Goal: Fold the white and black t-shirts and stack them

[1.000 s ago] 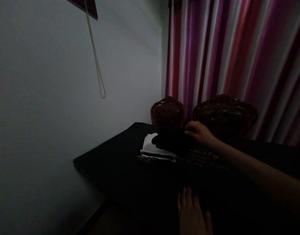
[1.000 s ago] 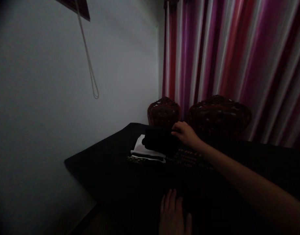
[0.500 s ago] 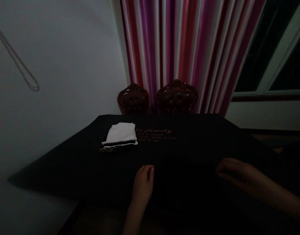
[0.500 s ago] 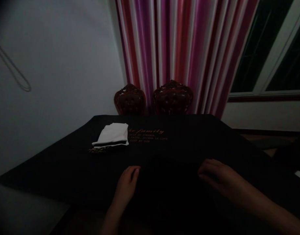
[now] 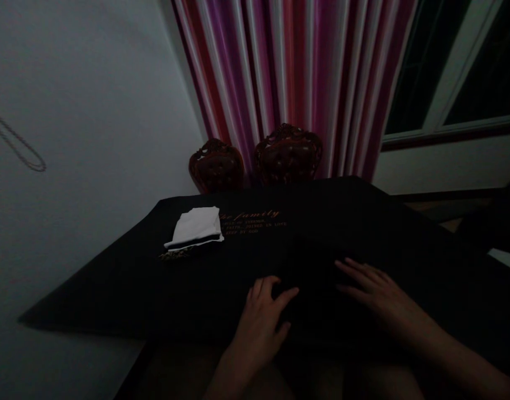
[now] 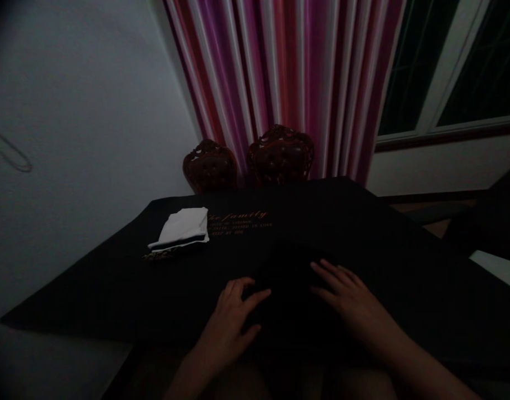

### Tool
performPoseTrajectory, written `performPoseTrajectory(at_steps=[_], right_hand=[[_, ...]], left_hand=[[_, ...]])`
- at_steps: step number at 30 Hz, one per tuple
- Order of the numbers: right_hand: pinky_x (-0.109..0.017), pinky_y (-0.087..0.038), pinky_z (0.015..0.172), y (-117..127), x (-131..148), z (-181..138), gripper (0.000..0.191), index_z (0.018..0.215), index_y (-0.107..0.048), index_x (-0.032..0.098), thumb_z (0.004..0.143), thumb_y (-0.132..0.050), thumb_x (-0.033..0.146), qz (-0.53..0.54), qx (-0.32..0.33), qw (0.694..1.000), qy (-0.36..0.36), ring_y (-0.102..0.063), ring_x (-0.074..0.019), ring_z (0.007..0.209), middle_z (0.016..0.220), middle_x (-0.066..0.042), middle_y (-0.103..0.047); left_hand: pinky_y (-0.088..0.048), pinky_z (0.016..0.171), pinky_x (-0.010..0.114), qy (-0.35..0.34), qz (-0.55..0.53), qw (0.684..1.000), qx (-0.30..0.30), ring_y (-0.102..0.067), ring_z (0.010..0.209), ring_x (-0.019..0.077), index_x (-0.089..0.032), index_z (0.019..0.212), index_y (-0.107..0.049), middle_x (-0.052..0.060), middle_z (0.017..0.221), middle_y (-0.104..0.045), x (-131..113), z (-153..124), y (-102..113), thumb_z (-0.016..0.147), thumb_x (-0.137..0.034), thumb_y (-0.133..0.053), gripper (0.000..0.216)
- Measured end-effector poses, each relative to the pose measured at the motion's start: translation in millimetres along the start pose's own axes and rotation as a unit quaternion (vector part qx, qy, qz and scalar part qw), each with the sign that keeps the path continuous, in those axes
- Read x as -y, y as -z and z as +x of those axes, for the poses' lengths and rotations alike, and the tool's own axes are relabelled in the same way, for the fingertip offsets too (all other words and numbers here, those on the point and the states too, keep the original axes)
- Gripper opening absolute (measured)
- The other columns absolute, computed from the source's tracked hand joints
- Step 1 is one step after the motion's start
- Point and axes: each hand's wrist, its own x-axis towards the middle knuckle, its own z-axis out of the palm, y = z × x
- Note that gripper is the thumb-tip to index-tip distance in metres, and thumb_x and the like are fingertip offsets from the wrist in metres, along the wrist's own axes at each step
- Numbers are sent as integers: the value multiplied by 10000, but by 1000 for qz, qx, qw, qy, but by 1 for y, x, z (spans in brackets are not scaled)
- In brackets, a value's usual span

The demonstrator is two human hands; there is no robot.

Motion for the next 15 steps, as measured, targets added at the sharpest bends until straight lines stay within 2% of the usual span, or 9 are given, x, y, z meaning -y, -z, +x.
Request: performPoseTrajectory(at_steps=[2, 3, 6, 9, 12, 15], right_hand=[[-485, -417, 964, 8, -8, -11, 433, 1280, -567, 261, 889, -411, 160, -14, -64, 993, -100, -507, -287, 1189, 1334, -85, -531], [-473, -431, 940, 10, -8, -18, 386, 1260, -571, 224, 922, -386, 203, -8, -87, 987, -138, -531, -283, 1142, 1276, -108, -560], [-467, -463, 855, 5, 6, -44, 349, 1048, -632, 191, 972, -367, 406, 22, -117, 969, -217, -576, -278, 959, 1054, -113, -621], [-495, -469, 819, -9, 30, -67, 419, 879, -650, 217, 955, -385, 532, 50, -93, 955, -277, -577, -287, 868, 913, -90, -628], [-531, -460, 890, -21, 54, -69, 436, 941, -665, 213, 925, -431, 581, 96, -80, 937, -327, -569, -332, 1008, 1035, -116, -642], [-524, -455, 950, -24, 68, -50, 450, 1070, -627, 172, 890, -480, 558, 153, -109, 906, -380, -542, -349, 1114, 1170, -160, -609]], left_hand=[[-242, 1141, 531, -54, 46, 998, 0, -273, 1395, 281, -401, 1382, -407, 22, 1538, -271, 1, 18, -8, 736, -121, -705, 765], [-241, 1148, 521, -68, 52, 996, 4, -277, 1396, 269, -392, 1387, -397, 18, 1544, -266, 1, 27, -13, 757, -146, -705, 744], [-387, 1062, 453, -42, 52, 998, -20, -452, 1261, 243, -322, 1317, -480, 34, 1394, -472, -3, 45, -31, 836, -196, -642, 523], [-463, 954, 423, 11, 34, 998, -58, -567, 1081, 238, -235, 1174, -581, 53, 1167, -612, -15, 51, -41, 926, -260, -512, 258], [-469, 951, 421, 56, -46, 995, -70, -601, 1055, 250, -176, 1172, -594, 97, 1130, -650, -28, 48, -50, 982, -404, -366, 374], [-461, 978, 431, 91, -145, 983, -59, -593, 1114, 280, -146, 1215, -593, 141, 1191, -646, -37, 40, -61, 961, -506, -356, 500]])
